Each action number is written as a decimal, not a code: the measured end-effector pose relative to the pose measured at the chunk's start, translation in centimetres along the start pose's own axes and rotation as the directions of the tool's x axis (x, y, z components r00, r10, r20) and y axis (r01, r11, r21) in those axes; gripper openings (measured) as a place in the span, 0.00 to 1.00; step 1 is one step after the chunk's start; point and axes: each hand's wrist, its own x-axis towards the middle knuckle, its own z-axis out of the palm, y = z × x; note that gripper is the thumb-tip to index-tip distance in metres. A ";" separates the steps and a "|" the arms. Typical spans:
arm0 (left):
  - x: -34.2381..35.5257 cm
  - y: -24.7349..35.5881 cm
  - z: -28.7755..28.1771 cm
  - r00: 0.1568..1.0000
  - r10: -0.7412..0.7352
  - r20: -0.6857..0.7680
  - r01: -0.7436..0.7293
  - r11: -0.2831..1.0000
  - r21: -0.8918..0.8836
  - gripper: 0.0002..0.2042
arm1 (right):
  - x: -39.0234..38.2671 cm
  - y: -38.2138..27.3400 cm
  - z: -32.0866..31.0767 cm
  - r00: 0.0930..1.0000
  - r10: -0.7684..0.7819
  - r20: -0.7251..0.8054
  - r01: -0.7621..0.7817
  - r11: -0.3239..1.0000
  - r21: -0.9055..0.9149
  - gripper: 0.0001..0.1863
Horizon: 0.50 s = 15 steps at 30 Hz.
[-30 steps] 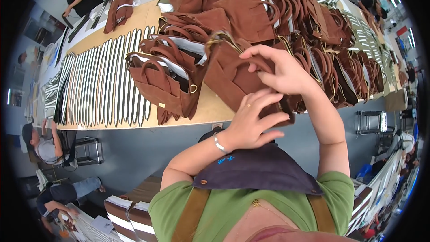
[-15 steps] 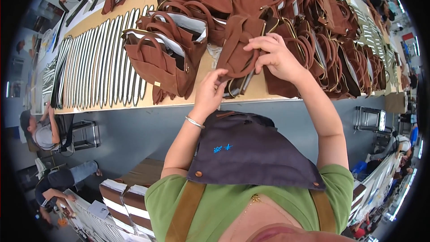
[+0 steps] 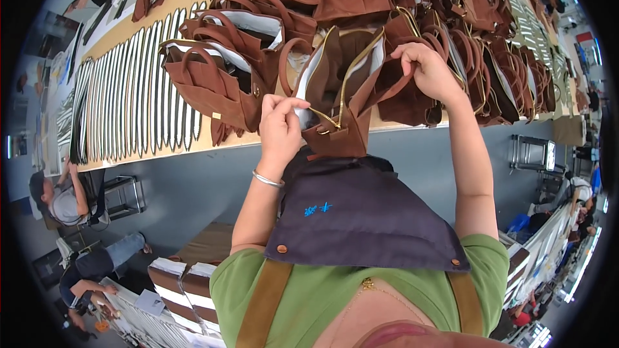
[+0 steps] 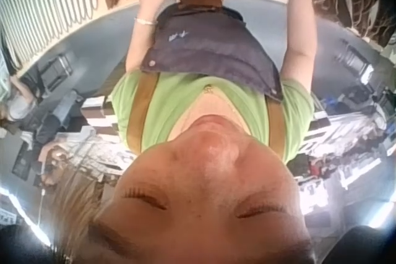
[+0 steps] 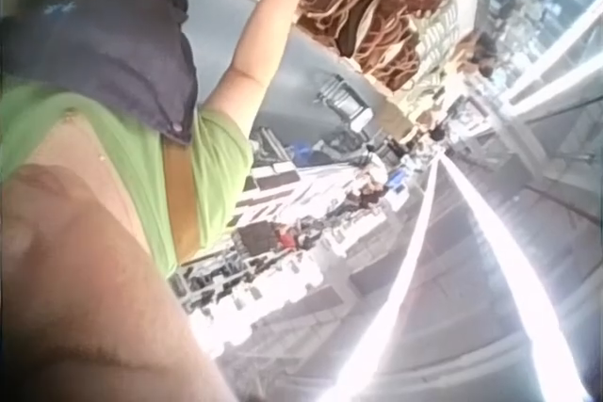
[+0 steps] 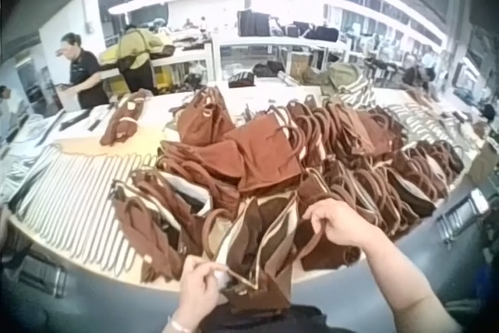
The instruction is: Inspecting leather bags for quality and preparing them for shipment.
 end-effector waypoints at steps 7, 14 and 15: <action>0.2 3.4 -0.1 0.883 0.370 0.289 -0.461 0.799 0.387 0.15 | -0.5 -7.2 3.6 0.891 -0.373 0.259 0.433 0.871 -0.235 0.09; -0.4 2.5 0.0 0.660 0.329 0.675 -0.571 0.804 0.167 0.08 | -3.4 -5.0 5.5 0.858 -0.150 0.492 0.335 0.889 -0.313 0.09; -0.6 2.4 0.1 0.603 0.321 0.731 -0.566 0.818 0.107 0.06 | -3.7 -5.0 5.6 0.853 -0.139 0.503 0.331 0.889 -0.316 0.10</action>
